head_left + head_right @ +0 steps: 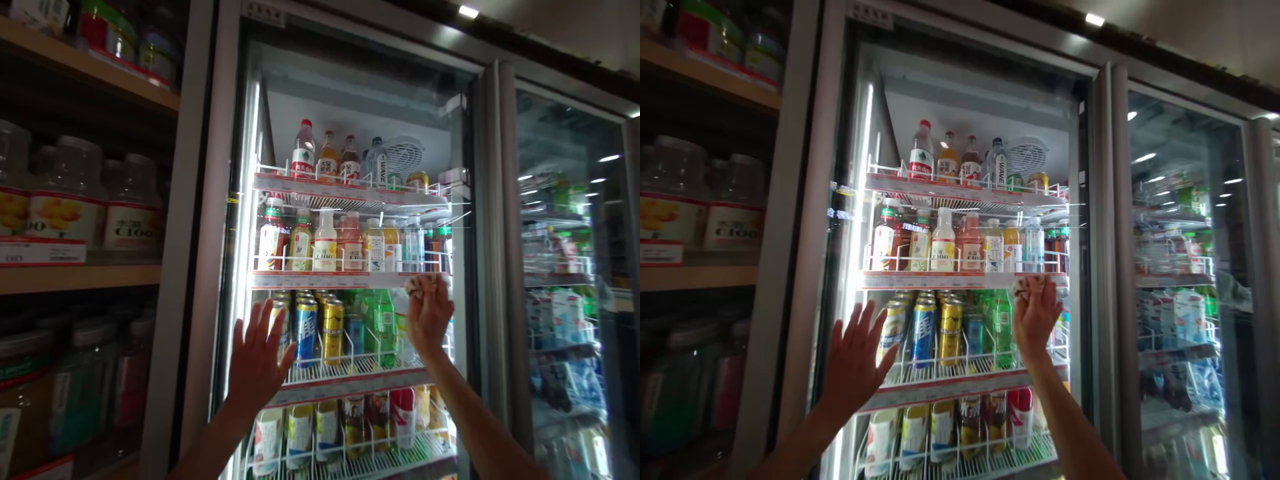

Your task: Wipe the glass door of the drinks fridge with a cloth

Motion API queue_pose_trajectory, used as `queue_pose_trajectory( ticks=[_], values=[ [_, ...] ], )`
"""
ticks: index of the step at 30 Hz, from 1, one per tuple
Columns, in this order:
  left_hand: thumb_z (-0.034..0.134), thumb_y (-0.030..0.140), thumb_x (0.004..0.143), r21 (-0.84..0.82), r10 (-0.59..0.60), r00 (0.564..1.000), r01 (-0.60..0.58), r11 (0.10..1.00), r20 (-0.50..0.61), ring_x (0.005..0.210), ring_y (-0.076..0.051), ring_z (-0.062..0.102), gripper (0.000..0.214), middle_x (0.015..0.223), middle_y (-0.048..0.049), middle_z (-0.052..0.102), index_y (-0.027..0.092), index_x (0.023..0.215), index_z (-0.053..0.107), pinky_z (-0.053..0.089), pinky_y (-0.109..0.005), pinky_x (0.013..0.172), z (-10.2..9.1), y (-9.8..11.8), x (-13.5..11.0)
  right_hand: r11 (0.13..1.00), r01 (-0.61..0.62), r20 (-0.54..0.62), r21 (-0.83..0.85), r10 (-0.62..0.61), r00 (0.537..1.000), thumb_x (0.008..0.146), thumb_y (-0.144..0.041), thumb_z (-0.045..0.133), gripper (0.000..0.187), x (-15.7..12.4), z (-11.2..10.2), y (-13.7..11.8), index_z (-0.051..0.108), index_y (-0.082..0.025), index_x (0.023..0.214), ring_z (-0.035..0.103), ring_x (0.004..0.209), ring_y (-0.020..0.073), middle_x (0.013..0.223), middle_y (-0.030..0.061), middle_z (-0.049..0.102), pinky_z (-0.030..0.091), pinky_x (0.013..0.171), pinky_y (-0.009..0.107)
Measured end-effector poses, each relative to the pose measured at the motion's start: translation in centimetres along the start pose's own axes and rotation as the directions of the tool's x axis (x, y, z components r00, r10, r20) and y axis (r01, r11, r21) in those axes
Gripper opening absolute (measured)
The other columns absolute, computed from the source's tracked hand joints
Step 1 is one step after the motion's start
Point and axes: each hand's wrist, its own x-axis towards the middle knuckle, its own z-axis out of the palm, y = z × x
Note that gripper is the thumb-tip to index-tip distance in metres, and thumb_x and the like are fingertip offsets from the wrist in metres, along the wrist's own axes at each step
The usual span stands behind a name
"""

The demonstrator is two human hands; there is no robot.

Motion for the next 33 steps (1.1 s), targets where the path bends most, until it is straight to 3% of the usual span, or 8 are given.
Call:
queue_pose_trajectory(
  ticks=[5, 10, 16, 18, 21, 26, 31, 33],
  values=[
    [0.049, 0.036, 0.086, -0.017, -0.012, 1.000, 0.012, 1.000, 0.014, 0.140, -0.025, 0.016, 0.069, 0.152, -0.0079, 0.017, 0.024, 0.145, 0.014, 0.012, -0.048, 0.114, -0.1, 0.1, 0.1, 0.920, 0.367, 0.204, 0.137, -0.389, 0.899, 0.084, -0.019, 0.043, 0.043, -1.5, 0.1, -1.2, 0.048, -0.030, 0.125, 0.029, 0.136, 0.0272, 0.143, 0.0069, 0.038, 0.023, 0.107, 0.053],
    [0.050, 0.040, 0.086, -0.052, -0.033, 0.999, 0.034, 0.998, 0.013, 0.140, -0.025, 0.017, 0.070, 0.151, -0.0066, 0.019, 0.026, 0.145, 0.014, 0.011, -0.046, 0.114, -0.1, 0.0, 0.0, 0.995, -0.085, -0.047, -0.044, 0.083, 0.995, 0.085, -0.023, 0.041, 0.044, 0.0, 0.4, 2.6, 0.045, -0.020, 0.129, 0.040, 0.127, 0.0317, 0.141, 0.0179, 0.038, 0.035, 0.095, 0.055],
    [0.050, 0.034, 0.086, -0.013, -0.007, 1.000, 0.007, 1.000, 0.002, 0.140, -0.025, 0.016, 0.070, 0.152, -0.0069, 0.017, 0.025, 0.145, 0.013, 0.012, -0.047, 0.114, 0.1, 0.0, 0.0, 0.956, 0.292, 0.179, -0.004, -0.287, 0.941, 0.085, -0.021, 0.042, 0.041, 0.5, -0.3, 5.2, 0.048, -0.024, 0.125, 0.036, 0.132, 0.0271, 0.139, 0.0114, 0.043, 0.030, 0.103, 0.052],
    [0.050, 0.034, 0.086, -0.019, -0.011, 1.000, 0.011, 1.000, 0.005, 0.140, -0.026, 0.016, 0.070, 0.152, -0.0069, 0.016, 0.025, 0.145, 0.013, 0.013, -0.048, 0.114, 0.0, 0.0, 0.0, 0.993, 0.081, 0.058, -0.087, -0.076, 0.995, 0.086, -0.023, 0.041, 0.039, 2.0, -0.3, 6.7, 0.050, -0.019, 0.124, 0.041, 0.127, 0.0297, 0.135, 0.0156, 0.046, 0.033, 0.099, 0.054],
    [0.050, 0.034, 0.086, -0.016, -0.005, 1.000, 0.005, 1.000, 0.008, 0.140, -0.026, 0.016, 0.071, 0.152, -0.0067, 0.015, 0.025, 0.145, 0.012, 0.013, -0.048, 0.114, 0.0, 0.1, 0.1, 0.983, -0.166, -0.098, -0.077, 0.158, 0.983, 0.086, -0.023, 0.038, 0.042, 3.2, -0.1, 7.3, 0.049, -0.014, 0.125, 0.045, 0.122, 0.0308, 0.132, 0.0196, 0.047, 0.037, 0.093, 0.053],
    [0.051, 0.035, 0.086, -0.014, -0.011, 1.000, 0.011, 1.000, 0.012, 0.140, -0.026, 0.017, 0.071, 0.152, -0.0062, 0.015, 0.026, 0.145, 0.013, 0.013, -0.048, 0.114, -0.1, 0.2, 0.2, 0.964, 0.260, 0.142, 0.055, -0.265, 0.954, 0.083, -0.020, 0.043, 0.041, 1.9, 0.2, 4.8, 0.052, -0.025, 0.122, 0.033, 0.133, 0.0255, 0.143, 0.0084, 0.038, 0.027, 0.106, 0.049],
    [0.052, 0.033, 0.085, 0.031, 0.003, 1.000, -0.004, 1.000, 0.020, 0.140, -0.026, 0.016, 0.072, 0.152, -0.0071, 0.015, 0.024, 0.145, 0.012, 0.013, -0.047, 0.114, 0.1, -0.1, -0.1, 0.988, -0.156, -0.114, 0.015, 0.157, 0.981, 0.083, -0.023, 0.040, 0.043, 5.7, 1.7, 6.0, 0.050, -0.014, 0.124, 0.039, 0.128, 0.0314, 0.136, 0.0188, 0.044, 0.033, 0.098, 0.056],
    [0.052, 0.033, 0.085, 0.037, 0.002, 1.000, -0.003, 0.999, 0.026, 0.140, -0.026, 0.016, 0.072, 0.152, -0.0068, 0.015, 0.024, 0.145, 0.012, 0.013, -0.048, 0.114, 0.1, -0.2, -0.3, 0.992, -0.124, -0.095, 0.038, 0.127, 0.987, 0.084, -0.023, 0.040, 0.046, 6.2, 2.2, 4.5, 0.047, -0.014, 0.128, 0.033, 0.132, 0.0319, 0.139, 0.0179, 0.040, 0.031, 0.099, 0.057]
  ],
)
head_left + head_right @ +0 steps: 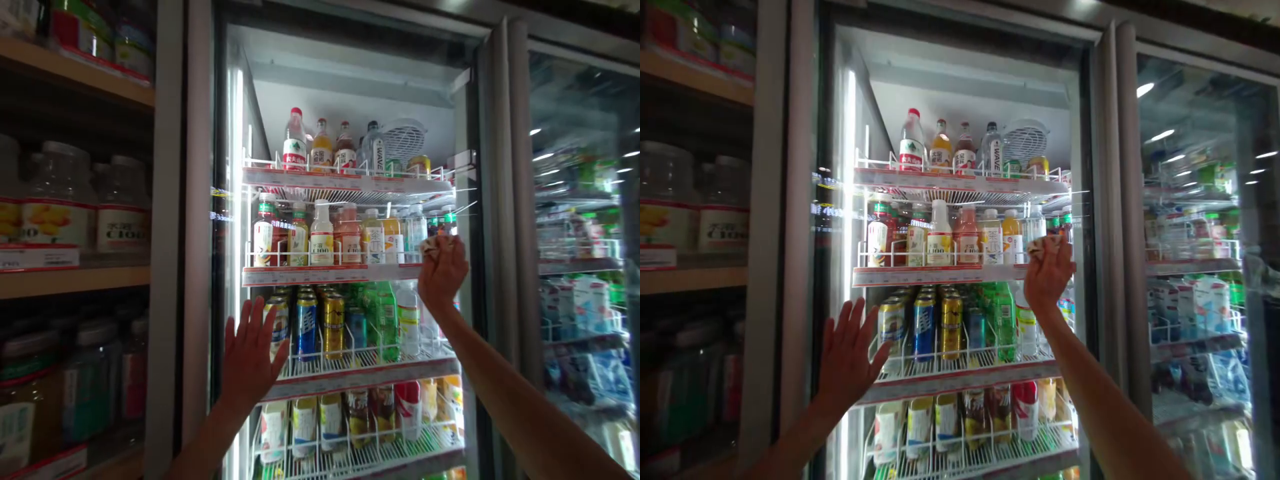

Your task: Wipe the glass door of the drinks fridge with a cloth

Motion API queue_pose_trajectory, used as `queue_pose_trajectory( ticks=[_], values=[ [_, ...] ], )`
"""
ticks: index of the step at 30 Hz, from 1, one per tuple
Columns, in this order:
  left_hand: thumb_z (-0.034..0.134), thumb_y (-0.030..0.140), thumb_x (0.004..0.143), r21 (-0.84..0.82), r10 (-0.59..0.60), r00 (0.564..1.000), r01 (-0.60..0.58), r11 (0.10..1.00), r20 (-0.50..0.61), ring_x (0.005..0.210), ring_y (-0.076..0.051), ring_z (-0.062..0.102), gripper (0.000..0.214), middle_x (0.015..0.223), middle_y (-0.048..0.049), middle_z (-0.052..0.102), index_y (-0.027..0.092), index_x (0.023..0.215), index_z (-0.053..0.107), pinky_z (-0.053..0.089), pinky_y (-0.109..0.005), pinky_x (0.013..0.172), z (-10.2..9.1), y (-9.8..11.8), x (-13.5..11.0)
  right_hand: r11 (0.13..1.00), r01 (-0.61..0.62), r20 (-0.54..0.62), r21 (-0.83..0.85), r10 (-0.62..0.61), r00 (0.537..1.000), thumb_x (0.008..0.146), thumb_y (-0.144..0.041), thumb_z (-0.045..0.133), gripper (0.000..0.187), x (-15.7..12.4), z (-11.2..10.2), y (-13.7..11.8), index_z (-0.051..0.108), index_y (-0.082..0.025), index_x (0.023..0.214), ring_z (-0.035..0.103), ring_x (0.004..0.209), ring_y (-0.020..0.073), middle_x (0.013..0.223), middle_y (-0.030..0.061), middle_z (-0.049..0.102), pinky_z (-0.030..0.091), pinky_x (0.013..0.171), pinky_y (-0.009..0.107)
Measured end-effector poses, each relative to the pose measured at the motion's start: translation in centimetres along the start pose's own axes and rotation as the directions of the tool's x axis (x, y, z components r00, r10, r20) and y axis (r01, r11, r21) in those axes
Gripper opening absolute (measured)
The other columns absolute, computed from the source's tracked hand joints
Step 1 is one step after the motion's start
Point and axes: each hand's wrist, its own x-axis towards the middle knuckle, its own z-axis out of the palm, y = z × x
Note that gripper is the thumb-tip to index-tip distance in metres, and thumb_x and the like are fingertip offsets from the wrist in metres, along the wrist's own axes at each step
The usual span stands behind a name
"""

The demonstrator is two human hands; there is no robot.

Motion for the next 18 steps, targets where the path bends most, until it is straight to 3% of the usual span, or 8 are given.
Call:
queue_pose_trajectory(
  ticks=[1, 2, 4, 6, 9, 12, 15, 18],
  values=[
    [0.052, 0.032, 0.085, -0.001, -0.002, 1.000, 0.002, 1.000, 0.004, 0.140, -0.026, 0.016, 0.072, 0.152, -0.0066, 0.015, 0.024, 0.145, 0.013, 0.014, -0.048, 0.114, -0.1, 0.0, -0.1, 0.994, 0.107, 0.055, 0.035, -0.109, 0.993, 0.084, -0.021, 0.040, 0.047, -0.5, 0.1, -1.5, 0.044, -0.017, 0.131, 0.029, 0.134, 0.0304, 0.142, 0.0149, 0.037, 0.029, 0.102, 0.056],
    [0.052, 0.031, 0.085, -0.004, -0.006, 1.000, 0.006, 1.000, 0.007, 0.140, -0.026, 0.016, 0.072, 0.152, -0.0066, 0.015, 0.024, 0.145, 0.014, 0.013, -0.048, 0.114, -0.3, 0.2, 0.0, 0.966, 0.242, 0.144, 0.087, -0.253, 0.957, 0.084, -0.020, 0.040, 0.049, -1.4, 0.0, -3.3, 0.040, -0.021, 0.134, 0.025, 0.137, 0.0281, 0.146, 0.0108, 0.033, 0.027, 0.105, 0.054],
    [0.052, 0.028, 0.085, -0.024, -0.019, 1.000, 0.018, 1.000, -0.007, 0.140, -0.027, 0.014, 0.071, 0.153, -0.0071, 0.014, 0.024, 0.145, 0.014, 0.013, -0.049, 0.114, -0.8, 0.9, 0.6, 0.854, 0.463, 0.249, 0.236, -0.514, 0.821, 0.084, -0.019, 0.042, 0.057, -3.6, -0.3, -7.2, 0.031, -0.026, 0.139, 0.021, 0.139, 0.0251, 0.147, 0.0060, 0.033, 0.024, 0.109, 0.051],
    [0.051, 0.022, 0.085, -0.088, -0.008, 0.998, 0.002, 0.996, -0.061, 0.140, -0.026, 0.016, 0.069, 0.153, -0.0072, 0.015, 0.024, 0.145, 0.015, 0.014, -0.050, 0.114, -1.5, 2.2, 2.1, 0.801, 0.503, 0.260, 0.325, -0.587, 0.767, 0.084, -0.020, 0.044, 0.066, -5.3, -0.5, -10.4, 0.017, -0.023, 0.145, 0.020, 0.140, 0.0230, 0.147, 0.0078, 0.033, 0.023, 0.111, 0.047],
    [0.043, 0.013, 0.086, -0.290, 0.088, 0.986, -0.126, 0.949, -0.140, 0.137, -0.021, 0.025, 0.062, 0.148, -0.0075, 0.030, 0.023, 0.143, 0.020, 0.027, -0.045, 0.112, -1.7, 5.1, 6.1, 0.784, 0.487, 0.218, 0.385, -0.590, 0.777, 0.084, -0.023, 0.045, 0.077, -6.0, 0.0, -12.4, 0.001, -0.015, 0.146, 0.020, 0.140, 0.0211, 0.147, 0.0129, 0.031, 0.024, 0.111, 0.044],
    [0.036, 0.013, 0.088, -0.420, 0.145, 0.984, -0.175, 0.890, -0.102, 0.132, -0.017, 0.036, 0.050, 0.137, -0.0104, 0.045, 0.016, 0.138, 0.029, 0.038, -0.038, 0.106, -0.4, 7.7, 9.6, 0.793, 0.490, 0.187, 0.362, -0.576, 0.796, 0.085, -0.026, 0.045, 0.077, -5.4, 0.5, -11.2, 0.000, -0.011, 0.146, 0.018, 0.141, 0.0215, 0.148, 0.0158, 0.028, 0.022, 0.112, 0.043],
    [0.041, 0.020, 0.089, -0.310, 0.152, 0.985, -0.171, 0.935, -0.087, 0.130, -0.020, 0.039, 0.042, 0.132, -0.0132, 0.050, 0.013, 0.131, 0.038, 0.039, -0.040, 0.106, 1.5, 9.4, 10.9, 0.809, 0.509, 0.191, 0.295, -0.571, 0.798, 0.085, -0.034, 0.048, 0.078, -4.0, 0.1, -7.3, 0.004, -0.015, 0.146, 0.022, 0.139, 0.0241, 0.150, 0.0156, 0.023, 0.018, 0.113, 0.047],
    [0.045, 0.025, 0.087, -0.173, 0.155, 0.985, -0.167, 0.971, -0.080, 0.131, -0.022, 0.037, 0.040, 0.134, -0.0128, 0.049, 0.014, 0.126, 0.044, 0.038, -0.041, 0.105, 2.7, 9.5, 10.8, 0.828, 0.529, 0.173, 0.188, -0.558, 0.812, 0.086, -0.040, 0.047, 0.070, -0.9, -0.6, -1.7, 0.013, -0.023, 0.145, 0.026, 0.138, 0.0274, 0.151, 0.0124, 0.023, 0.017, 0.111, 0.053]
  ],
)
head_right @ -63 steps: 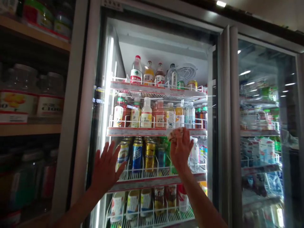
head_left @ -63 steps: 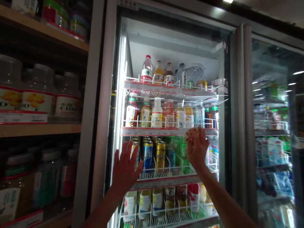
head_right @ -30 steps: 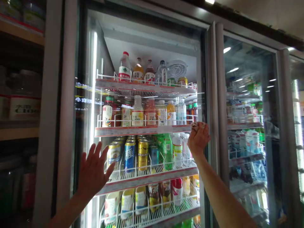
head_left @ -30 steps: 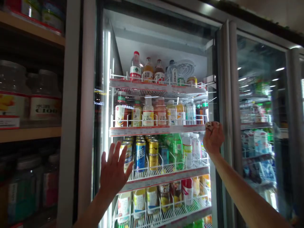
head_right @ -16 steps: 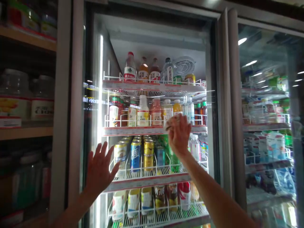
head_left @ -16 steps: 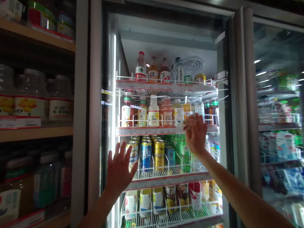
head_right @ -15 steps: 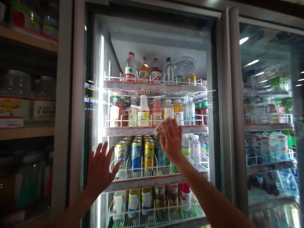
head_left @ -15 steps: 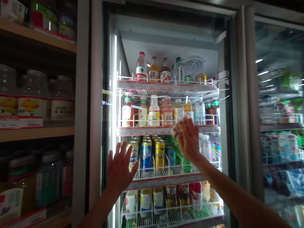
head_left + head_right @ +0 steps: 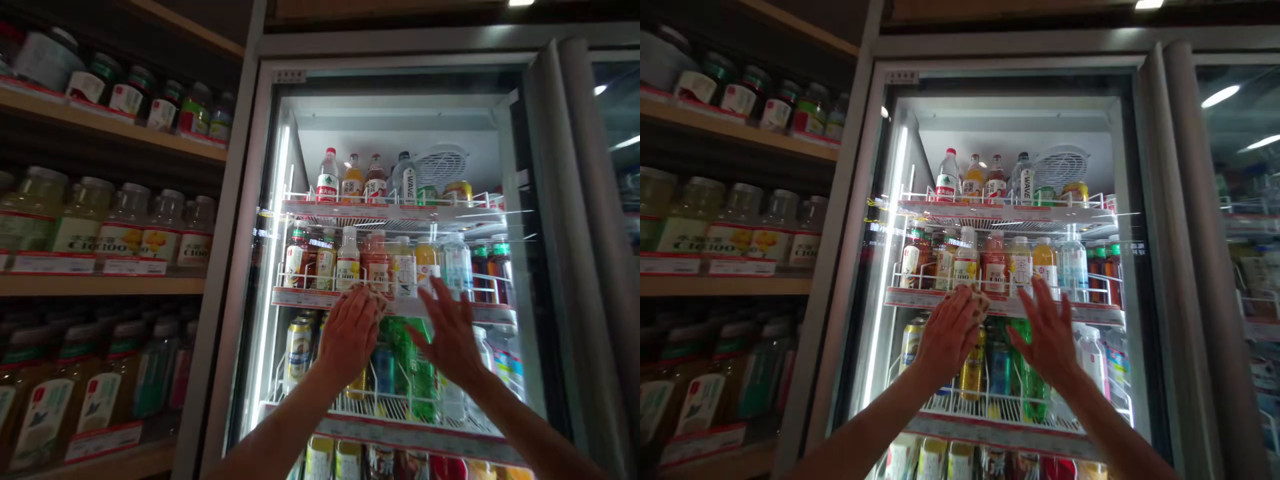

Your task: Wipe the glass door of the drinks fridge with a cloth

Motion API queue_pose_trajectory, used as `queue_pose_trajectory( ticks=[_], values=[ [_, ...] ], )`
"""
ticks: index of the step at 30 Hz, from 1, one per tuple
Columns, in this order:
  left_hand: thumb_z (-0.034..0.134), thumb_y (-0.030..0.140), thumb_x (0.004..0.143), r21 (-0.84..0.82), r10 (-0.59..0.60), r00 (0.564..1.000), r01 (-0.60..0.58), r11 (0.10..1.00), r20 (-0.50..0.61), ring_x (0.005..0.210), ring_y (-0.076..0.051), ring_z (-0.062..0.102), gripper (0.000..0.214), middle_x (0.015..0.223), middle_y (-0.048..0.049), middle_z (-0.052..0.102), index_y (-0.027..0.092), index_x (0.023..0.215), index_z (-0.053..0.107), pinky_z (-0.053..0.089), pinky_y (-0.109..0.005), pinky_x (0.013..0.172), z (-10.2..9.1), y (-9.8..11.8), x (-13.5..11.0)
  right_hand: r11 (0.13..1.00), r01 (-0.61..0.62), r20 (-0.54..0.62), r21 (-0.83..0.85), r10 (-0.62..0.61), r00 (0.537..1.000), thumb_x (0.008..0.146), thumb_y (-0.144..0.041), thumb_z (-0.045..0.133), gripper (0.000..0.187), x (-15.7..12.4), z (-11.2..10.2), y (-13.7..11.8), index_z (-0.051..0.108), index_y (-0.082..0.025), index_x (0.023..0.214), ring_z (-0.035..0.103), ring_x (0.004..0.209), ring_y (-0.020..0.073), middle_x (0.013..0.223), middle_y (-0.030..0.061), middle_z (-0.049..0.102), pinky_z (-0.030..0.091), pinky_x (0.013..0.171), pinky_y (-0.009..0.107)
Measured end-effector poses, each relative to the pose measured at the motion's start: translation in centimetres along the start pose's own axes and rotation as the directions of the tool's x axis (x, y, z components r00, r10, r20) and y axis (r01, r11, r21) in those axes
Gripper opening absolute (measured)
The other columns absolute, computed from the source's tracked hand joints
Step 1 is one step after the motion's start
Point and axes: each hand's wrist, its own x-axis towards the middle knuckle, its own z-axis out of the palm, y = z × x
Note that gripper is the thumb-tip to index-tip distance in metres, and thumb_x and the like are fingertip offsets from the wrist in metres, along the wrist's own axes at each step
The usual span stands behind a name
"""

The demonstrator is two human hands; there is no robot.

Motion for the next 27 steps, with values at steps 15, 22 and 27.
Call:
queue_pose_trajectory(
  ticks=[15, 22, 27],
  values=[
    [0.041, 0.033, 0.088, 0.169, 0.002, 0.994, 0.017, 0.985, -0.110, 0.136, -0.024, 0.027, 0.045, 0.139, -0.0113, 0.043, 0.015, 0.129, 0.042, 0.031, -0.041, 0.110, 4.5, 1.7, 6.3, 0.961, -0.236, -0.157, -0.141, 0.214, 0.964, 0.092, -0.037, 0.031, 0.055, -2.6, -1.5, 9.9, 0.025, -0.022, 0.144, 0.034, 0.133, 0.0332, 0.147, 0.0116, 0.032, 0.029, 0.104, 0.059],
    [0.034, 0.037, 0.091, 0.266, -0.129, 0.975, 0.175, 0.948, -0.183, 0.131, -0.025, 0.037, 0.043, 0.135, -0.0112, 0.048, 0.018, 0.129, 0.042, 0.032, -0.047, 0.108, 1.2, -6.6, 10.2, 0.967, -0.218, -0.127, -0.129, 0.202, 0.971, 0.092, -0.036, 0.031, 0.055, -2.3, -1.8, 10.0, 0.023, -0.020, 0.144, 0.031, 0.134, 0.0340, 0.149, 0.0134, 0.028, 0.028, 0.103, 0.059],
    [0.032, 0.032, 0.091, 0.206, -0.327, 0.884, 0.408, 0.889, -0.335, 0.131, -0.027, 0.036, 0.041, 0.134, -0.0138, 0.048, 0.016, 0.127, 0.045, 0.033, -0.050, 0.107, 2.5, -6.6, 14.8, 0.964, -0.233, -0.140, -0.129, 0.215, 0.967, 0.091, -0.033, 0.031, 0.056, -2.3, -1.6, 9.5, 0.018, -0.022, 0.145, 0.030, 0.135, 0.0322, 0.150, 0.0132, 0.026, 0.028, 0.104, 0.058]
  ],
)
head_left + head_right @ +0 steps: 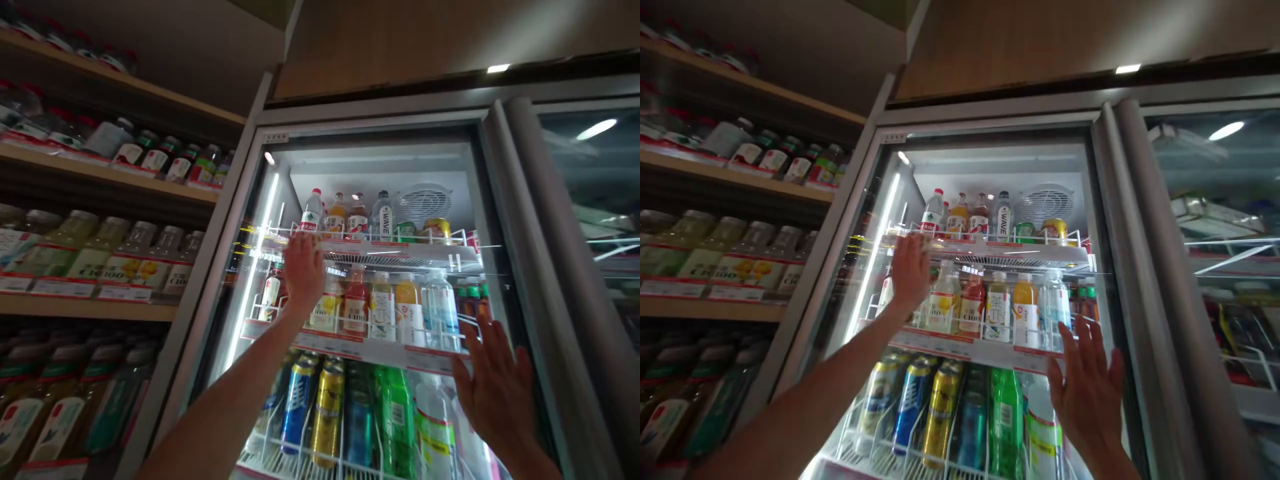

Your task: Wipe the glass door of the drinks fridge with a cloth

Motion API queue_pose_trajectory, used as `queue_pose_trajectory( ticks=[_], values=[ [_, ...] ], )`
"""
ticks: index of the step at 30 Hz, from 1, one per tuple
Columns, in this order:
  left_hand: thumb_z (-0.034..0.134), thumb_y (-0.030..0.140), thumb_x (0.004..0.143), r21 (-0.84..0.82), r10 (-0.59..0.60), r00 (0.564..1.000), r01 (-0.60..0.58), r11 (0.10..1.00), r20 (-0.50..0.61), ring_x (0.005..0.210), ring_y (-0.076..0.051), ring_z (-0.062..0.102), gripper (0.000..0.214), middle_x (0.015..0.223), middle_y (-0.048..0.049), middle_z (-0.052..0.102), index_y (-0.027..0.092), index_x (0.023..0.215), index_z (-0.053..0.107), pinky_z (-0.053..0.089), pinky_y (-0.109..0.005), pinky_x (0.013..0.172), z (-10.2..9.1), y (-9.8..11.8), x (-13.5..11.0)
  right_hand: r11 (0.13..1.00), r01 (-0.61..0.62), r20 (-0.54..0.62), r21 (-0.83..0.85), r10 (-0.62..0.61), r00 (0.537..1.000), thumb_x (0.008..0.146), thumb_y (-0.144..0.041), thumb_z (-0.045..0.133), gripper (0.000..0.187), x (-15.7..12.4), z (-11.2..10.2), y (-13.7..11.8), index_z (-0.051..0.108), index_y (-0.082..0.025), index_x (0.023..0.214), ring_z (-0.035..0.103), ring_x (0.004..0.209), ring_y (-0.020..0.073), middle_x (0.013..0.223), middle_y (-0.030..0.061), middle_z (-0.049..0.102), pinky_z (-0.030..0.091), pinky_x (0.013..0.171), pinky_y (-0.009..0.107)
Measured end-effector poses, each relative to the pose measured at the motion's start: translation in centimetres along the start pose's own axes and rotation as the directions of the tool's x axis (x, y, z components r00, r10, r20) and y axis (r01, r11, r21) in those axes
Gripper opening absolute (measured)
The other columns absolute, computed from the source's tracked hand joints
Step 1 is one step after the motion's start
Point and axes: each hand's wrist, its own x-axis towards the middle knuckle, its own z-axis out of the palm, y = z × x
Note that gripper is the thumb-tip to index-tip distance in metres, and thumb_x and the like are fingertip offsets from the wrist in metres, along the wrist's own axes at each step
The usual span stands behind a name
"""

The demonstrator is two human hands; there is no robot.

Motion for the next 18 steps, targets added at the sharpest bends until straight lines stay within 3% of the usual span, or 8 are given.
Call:
queue_pose_trajectory(
  ticks=[2, 4, 6, 8, 10, 13, 16, 18],
  values=[
    [0.032, 0.029, 0.091, -0.058, 0.203, 0.977, -0.200, 0.978, 0.070, 0.132, -0.025, 0.035, 0.039, 0.135, -0.0099, 0.047, 0.018, 0.127, 0.046, 0.035, -0.045, 0.107, 1.2, 5.2, -2.2, 1.000, 0.009, 0.000, 0.005, -0.009, 1.000, 0.091, -0.032, 0.032, 0.056, -0.1, -0.1, 0.0, 0.019, -0.023, 0.145, 0.029, 0.136, 0.0320, 0.149, 0.0138, 0.027, 0.027, 0.103, 0.058],
    [0.038, 0.031, 0.090, -0.142, 0.473, 0.873, -0.456, 0.878, 0.122, 0.134, -0.023, 0.033, 0.040, 0.138, -0.0067, 0.045, 0.020, 0.127, 0.046, 0.034, -0.041, 0.107, 1.9, 9.1, -4.0, 1.000, 0.020, -0.006, 0.009, -0.020, 1.000, 0.091, -0.032, 0.032, 0.056, 0.3, -0.1, 0.3, 0.020, -0.021, 0.144, 0.030, 0.135, 0.0321, 0.148, 0.0151, 0.029, 0.028, 0.103, 0.058],
    [0.038, 0.033, 0.090, -0.182, 0.589, 0.791, -0.562, 0.806, 0.164, 0.133, -0.021, 0.034, 0.039, 0.137, -0.0046, 0.046, 0.022, 0.126, 0.047, 0.034, -0.040, 0.108, 2.1, 9.9, -3.8, 1.000, 0.001, 0.005, 0.011, -0.001, 1.000, 0.091, -0.033, 0.031, 0.056, 1.3, 0.0, 0.9, 0.021, -0.019, 0.144, 0.031, 0.135, 0.0312, 0.146, 0.0162, 0.033, 0.029, 0.103, 0.057],
    [0.035, 0.032, 0.091, -0.149, 0.494, 0.849, -0.472, 0.869, 0.187, 0.130, -0.021, 0.038, 0.037, 0.134, -0.0048, 0.050, 0.023, 0.125, 0.048, 0.034, -0.042, 0.107, 2.0, 7.9, -1.4, 0.998, -0.066, 0.007, 0.005, 0.066, 0.998, 0.091, -0.034, 0.030, 0.055, 3.1, 0.4, 1.9, 0.024, -0.016, 0.143, 0.033, 0.134, 0.0304, 0.144, 0.0172, 0.036, 0.030, 0.104, 0.057],
    [0.034, 0.030, 0.090, -0.056, 0.169, 0.979, -0.163, 0.985, 0.118, 0.131, -0.025, 0.036, 0.039, 0.134, -0.0082, 0.049, 0.021, 0.125, 0.048, 0.032, -0.048, 0.108, 2.1, 5.3, 1.7, 0.991, -0.134, 0.000, -0.008, 0.134, 0.991, 0.091, -0.035, 0.031, 0.054, 4.9, 0.9, 2.9, 0.029, -0.013, 0.141, 0.032, 0.134, 0.0305, 0.142, 0.0185, 0.038, 0.031, 0.104, 0.056],
    [0.037, 0.030, 0.089, -0.030, -0.038, 0.998, 0.040, 0.999, 0.059, 0.134, -0.029, 0.031, 0.043, 0.139, -0.0118, 0.043, 0.015, 0.128, 0.045, 0.029, -0.050, 0.109, 2.8, 5.3, 3.7, 0.989, -0.148, -0.034, 0.002, 0.148, 0.988, 0.091, -0.034, 0.033, 0.053, 6.4, 1.6, 3.7, 0.032, -0.011, 0.139, 0.033, 0.134, 0.0307, 0.141, 0.0190, 0.040, 0.033, 0.104, 0.056],
    [0.036, 0.028, 0.090, -0.086, 0.234, 0.958, -0.222, 0.971, 0.167, 0.134, -0.025, 0.031, 0.040, 0.140, -0.0087, 0.042, 0.017, 0.127, 0.047, 0.029, -0.043, 0.110, 3.7, 11.1, 1.2, 0.991, -0.115, -0.099, 0.067, 0.121, 0.988, 0.090, -0.031, 0.035, 0.055, 6.2, 1.7, 3.8, 0.029, -0.011, 0.141, 0.036, 0.132, 0.0303, 0.141, 0.0194, 0.040, 0.033, 0.104, 0.056],
    [0.035, 0.030, 0.092, -0.169, 0.512, 0.829, -0.485, 0.858, 0.224, 0.132, -0.021, 0.034, 0.037, 0.137, -0.0027, 0.046, 0.023, 0.125, 0.049, 0.029, -0.041, 0.110, 4.2, 15.3, -0.9, 0.986, -0.103, -0.157, 0.133, 0.124, 0.980, 0.090, -0.031, 0.038, 0.057, 5.8, 1.6, 3.8, 0.027, -0.010, 0.142, 0.036, 0.132, 0.0310, 0.141, 0.0208, 0.039, 0.035, 0.104, 0.054]
  ],
)
